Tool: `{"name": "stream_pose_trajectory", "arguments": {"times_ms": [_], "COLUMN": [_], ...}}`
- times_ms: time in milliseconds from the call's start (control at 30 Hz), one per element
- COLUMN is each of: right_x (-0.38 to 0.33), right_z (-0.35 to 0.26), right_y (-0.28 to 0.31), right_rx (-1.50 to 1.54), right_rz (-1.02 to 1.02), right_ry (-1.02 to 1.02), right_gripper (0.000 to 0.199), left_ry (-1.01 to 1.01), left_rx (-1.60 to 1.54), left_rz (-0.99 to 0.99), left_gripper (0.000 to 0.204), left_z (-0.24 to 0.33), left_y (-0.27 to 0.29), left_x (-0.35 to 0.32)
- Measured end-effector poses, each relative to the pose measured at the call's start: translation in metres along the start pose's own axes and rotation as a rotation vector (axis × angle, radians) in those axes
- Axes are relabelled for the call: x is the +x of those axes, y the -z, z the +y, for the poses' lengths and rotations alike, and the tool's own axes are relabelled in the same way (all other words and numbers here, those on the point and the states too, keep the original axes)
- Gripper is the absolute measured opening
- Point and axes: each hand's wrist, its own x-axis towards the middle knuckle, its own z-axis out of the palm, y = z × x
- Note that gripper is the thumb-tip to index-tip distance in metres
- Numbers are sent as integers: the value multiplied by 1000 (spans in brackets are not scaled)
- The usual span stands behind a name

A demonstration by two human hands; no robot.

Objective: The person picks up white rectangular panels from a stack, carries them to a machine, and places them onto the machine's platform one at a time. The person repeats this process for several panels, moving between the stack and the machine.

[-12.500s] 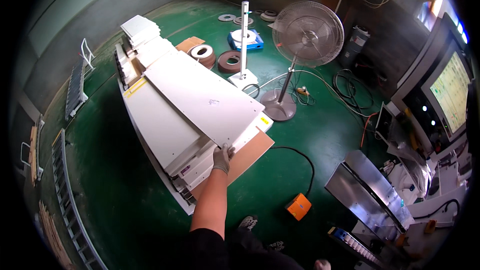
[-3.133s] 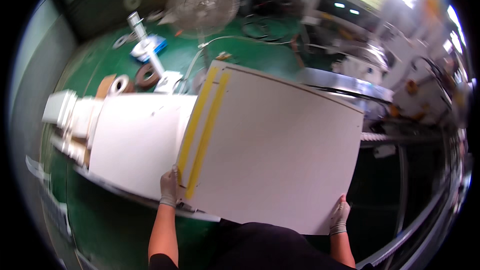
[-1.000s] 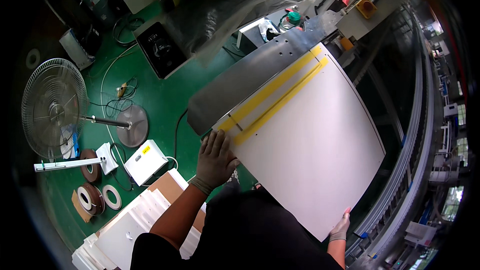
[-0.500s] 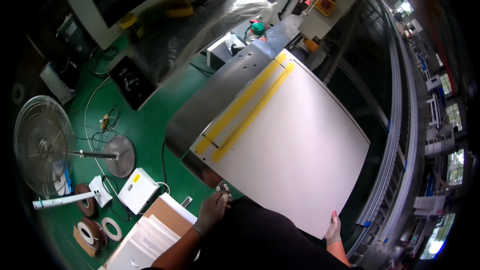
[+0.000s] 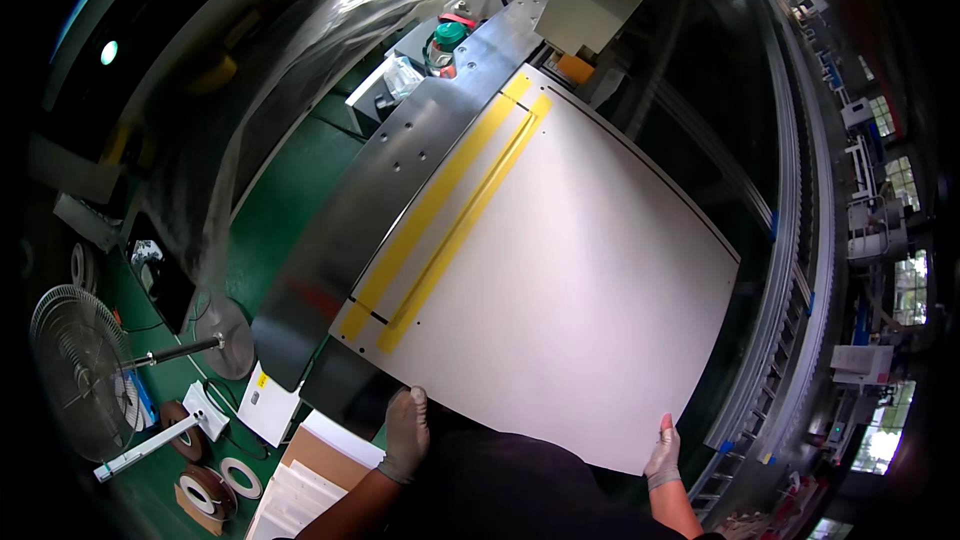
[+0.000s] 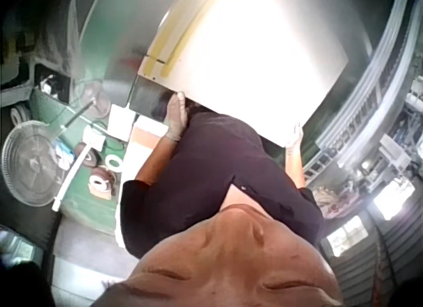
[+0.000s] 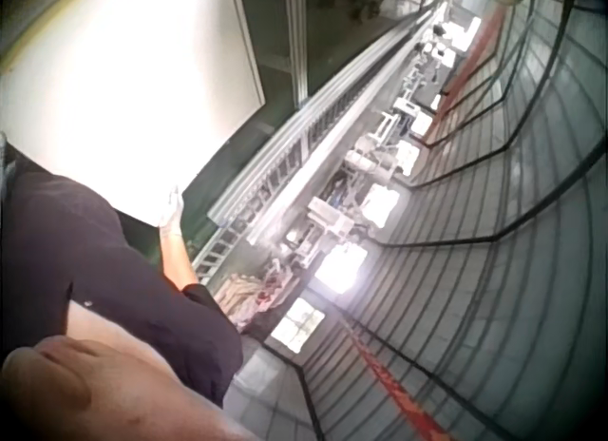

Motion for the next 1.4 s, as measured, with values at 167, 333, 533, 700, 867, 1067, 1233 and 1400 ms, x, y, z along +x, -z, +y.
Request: {"name": "stream_pose_trajectory", "arguments": {"times_ms": [167, 333, 533, 700, 867, 1067, 1233, 1400], "right_x": [34, 86, 142, 201, 255, 317, 358, 395], "right_z": [-33, -67, -105, -130, -162, -198, -238, -263], "right_y": [-15, -10, -25, -21, -23, -25, -37, -36], "right_rx": [39, -29, 31, 60, 172, 229, 30, -182], "right_rz": [10, -54, -31, -147, -222, -207, -166, -242], "right_ry": [4, 4, 23, 22, -17, 32, 214, 380], "right_gripper": [59, 64, 57, 64, 64, 54, 47, 46], "left_ry": [-39, -64, -53, -261, -375, -195, -148, -197], "left_rx": [184, -22, 14, 104, 567, 1208, 1242, 1231], "left_rz": [64, 158, 244, 83, 4, 272, 420, 424], "left_gripper": [56, 54, 57, 59, 46, 98, 103, 100], "left_z": [53, 85, 142, 138, 199, 122, 121, 122], "left_y": [-25, -68, -107, -116, -97, -27, -31, -30], "left_x": [30, 72, 119, 172, 166, 115, 109, 107]}}
